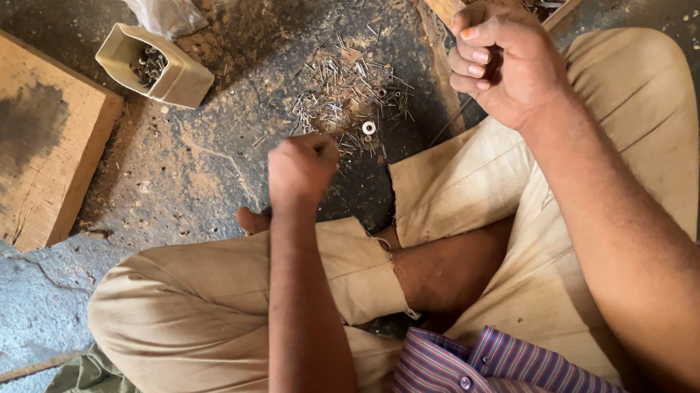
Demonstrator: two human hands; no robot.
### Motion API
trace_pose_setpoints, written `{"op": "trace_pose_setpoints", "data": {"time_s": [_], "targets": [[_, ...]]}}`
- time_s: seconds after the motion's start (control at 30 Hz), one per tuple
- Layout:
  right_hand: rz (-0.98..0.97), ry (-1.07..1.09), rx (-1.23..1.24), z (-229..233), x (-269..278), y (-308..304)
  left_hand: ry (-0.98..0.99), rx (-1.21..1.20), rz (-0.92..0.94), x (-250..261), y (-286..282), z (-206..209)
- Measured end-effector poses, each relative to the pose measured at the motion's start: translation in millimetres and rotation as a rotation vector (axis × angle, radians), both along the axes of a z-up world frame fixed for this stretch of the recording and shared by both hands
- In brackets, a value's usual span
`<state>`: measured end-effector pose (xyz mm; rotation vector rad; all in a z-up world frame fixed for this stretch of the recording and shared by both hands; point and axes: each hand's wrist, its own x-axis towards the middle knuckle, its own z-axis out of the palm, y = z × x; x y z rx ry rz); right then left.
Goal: The person sits cross-legged on the floor and sorts a mixed pile of small metal fasteners, including nails, screws, and washers. They pick up individual items or small handfuls, separate them by type, and place them into a compartmentalized wooden box or a small paper container.
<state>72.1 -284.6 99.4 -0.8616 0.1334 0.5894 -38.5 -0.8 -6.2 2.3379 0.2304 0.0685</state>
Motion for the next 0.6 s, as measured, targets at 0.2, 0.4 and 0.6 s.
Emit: {"op": "trace_pose_setpoints", "data": {"time_s": [0.2,0.4,0.6], "targets": [[0.008,0.008,-0.005,-1,0,1,0.069,0.062,-0.049,-1,-6,11],[0.020,-0.005,-0.009,-3,0,2,0.267,0.266,-0.092,0,-18,9],[0.011,-0.002,0.012,-5,-1,-2,0.220,-0.836,0.156,-2,14,-14]]}}
